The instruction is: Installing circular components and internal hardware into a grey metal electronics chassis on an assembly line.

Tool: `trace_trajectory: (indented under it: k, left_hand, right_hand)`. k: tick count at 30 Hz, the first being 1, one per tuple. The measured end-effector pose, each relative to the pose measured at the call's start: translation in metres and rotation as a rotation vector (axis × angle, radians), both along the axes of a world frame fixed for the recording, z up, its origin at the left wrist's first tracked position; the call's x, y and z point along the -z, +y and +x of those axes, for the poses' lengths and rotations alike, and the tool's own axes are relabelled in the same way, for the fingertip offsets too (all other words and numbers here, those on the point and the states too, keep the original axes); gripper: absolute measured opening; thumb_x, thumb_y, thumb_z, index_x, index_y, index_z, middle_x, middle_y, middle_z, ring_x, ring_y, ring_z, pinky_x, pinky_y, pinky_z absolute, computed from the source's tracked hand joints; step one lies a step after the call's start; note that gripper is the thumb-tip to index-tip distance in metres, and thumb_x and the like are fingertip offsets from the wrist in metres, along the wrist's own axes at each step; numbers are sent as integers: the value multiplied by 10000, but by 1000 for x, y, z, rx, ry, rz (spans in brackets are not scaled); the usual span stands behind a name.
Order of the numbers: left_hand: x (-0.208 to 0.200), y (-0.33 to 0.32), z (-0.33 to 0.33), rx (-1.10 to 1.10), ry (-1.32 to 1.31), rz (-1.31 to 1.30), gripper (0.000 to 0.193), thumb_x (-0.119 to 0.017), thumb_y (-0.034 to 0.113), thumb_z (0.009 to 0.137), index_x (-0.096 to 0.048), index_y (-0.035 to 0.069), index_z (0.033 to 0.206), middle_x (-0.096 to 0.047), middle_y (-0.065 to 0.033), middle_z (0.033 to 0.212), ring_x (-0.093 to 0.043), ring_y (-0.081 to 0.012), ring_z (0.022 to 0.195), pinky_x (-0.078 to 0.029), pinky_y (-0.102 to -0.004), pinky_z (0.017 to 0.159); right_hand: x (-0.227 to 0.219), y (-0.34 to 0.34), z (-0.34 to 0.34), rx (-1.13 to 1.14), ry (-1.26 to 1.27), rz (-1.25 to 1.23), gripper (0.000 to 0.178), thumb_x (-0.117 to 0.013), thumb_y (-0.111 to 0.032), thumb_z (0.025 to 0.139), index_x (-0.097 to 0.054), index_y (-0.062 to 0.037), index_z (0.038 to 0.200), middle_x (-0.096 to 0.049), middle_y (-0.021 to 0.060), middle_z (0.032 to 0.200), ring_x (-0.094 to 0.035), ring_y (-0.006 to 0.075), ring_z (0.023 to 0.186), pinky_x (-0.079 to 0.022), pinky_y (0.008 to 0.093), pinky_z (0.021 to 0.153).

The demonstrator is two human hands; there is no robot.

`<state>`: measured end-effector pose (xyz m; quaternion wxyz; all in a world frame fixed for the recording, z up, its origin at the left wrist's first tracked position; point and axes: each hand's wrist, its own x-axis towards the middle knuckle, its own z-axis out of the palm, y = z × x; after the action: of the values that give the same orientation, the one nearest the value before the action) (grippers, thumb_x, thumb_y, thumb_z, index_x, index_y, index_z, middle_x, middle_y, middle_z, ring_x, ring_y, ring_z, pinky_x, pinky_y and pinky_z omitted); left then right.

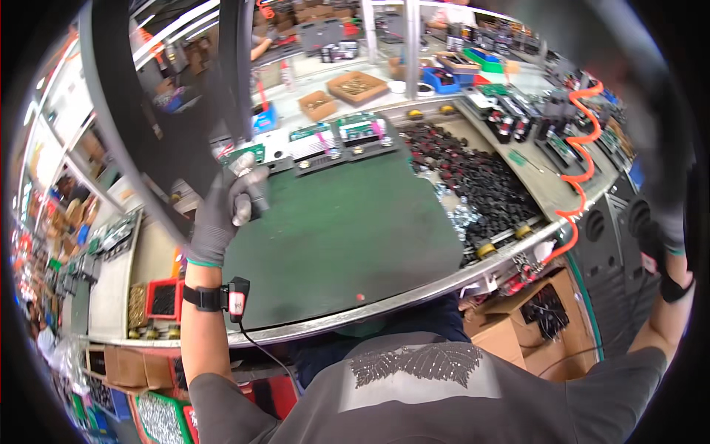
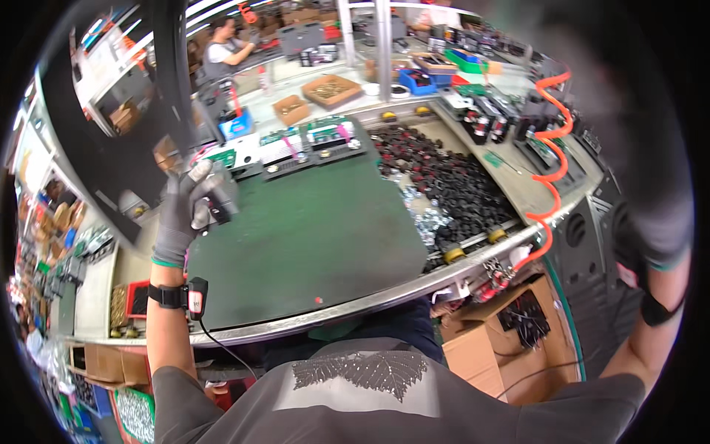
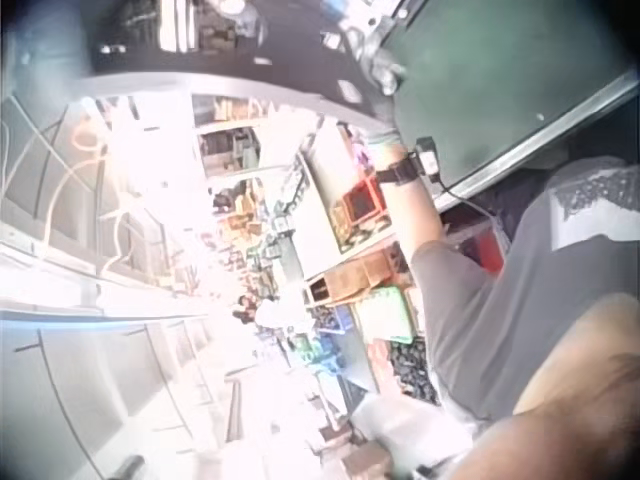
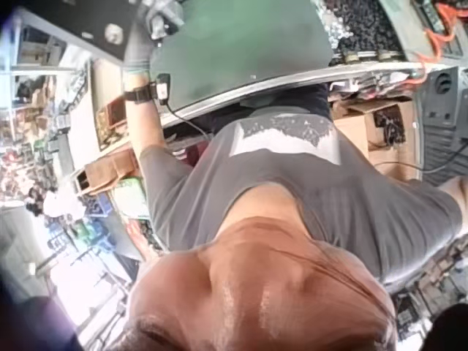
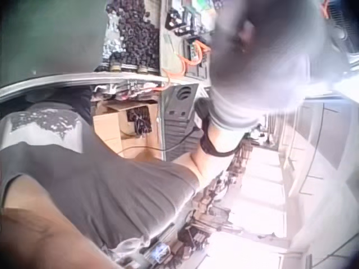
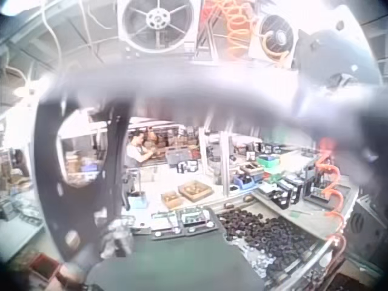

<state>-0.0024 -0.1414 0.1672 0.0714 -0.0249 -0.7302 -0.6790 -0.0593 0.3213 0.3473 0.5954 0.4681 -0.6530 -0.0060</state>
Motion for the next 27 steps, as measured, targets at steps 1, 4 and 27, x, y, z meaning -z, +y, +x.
trace_trajectory:
  k: [1, 4, 27]
  left_hand:
    - [-5, -3, 16, -41, -58, 64, 587, -446, 463, 1014, -453, 12, 1389, -642, -106, 1207, -591, -83, 818, -461, -212, 714]
    - [-1, 4, 56, -45, -154, 368, 577, -459, 470, 1006, -491, 11, 1355, -649, -117, 1196, -614, -124, 875, -481, -233, 767]
    - [122, 97, 140, -895, -275, 33, 312, -580, 287, 945, -680, -7, 916, -576, 6, 709, -526, -105, 676, -426, -266, 633]
  right_hand:
    - [11, -17, -8, 8, 54, 76, 378, -655, -200, 752, -609, 13, 1062, -663, 113, 936, -582, 183, 690, -470, 287, 586]
    - [39, -65, -28, -197, 271, 337, 414, -668, -186, 668, -631, -44, 1055, -660, 86, 924, -546, 173, 658, -426, 287, 573]
    - [259, -56, -47, -367, -2699, -665, 387, -527, -215, 945, -592, 51, 1218, -665, 95, 1081, -632, 159, 966, -498, 291, 870]
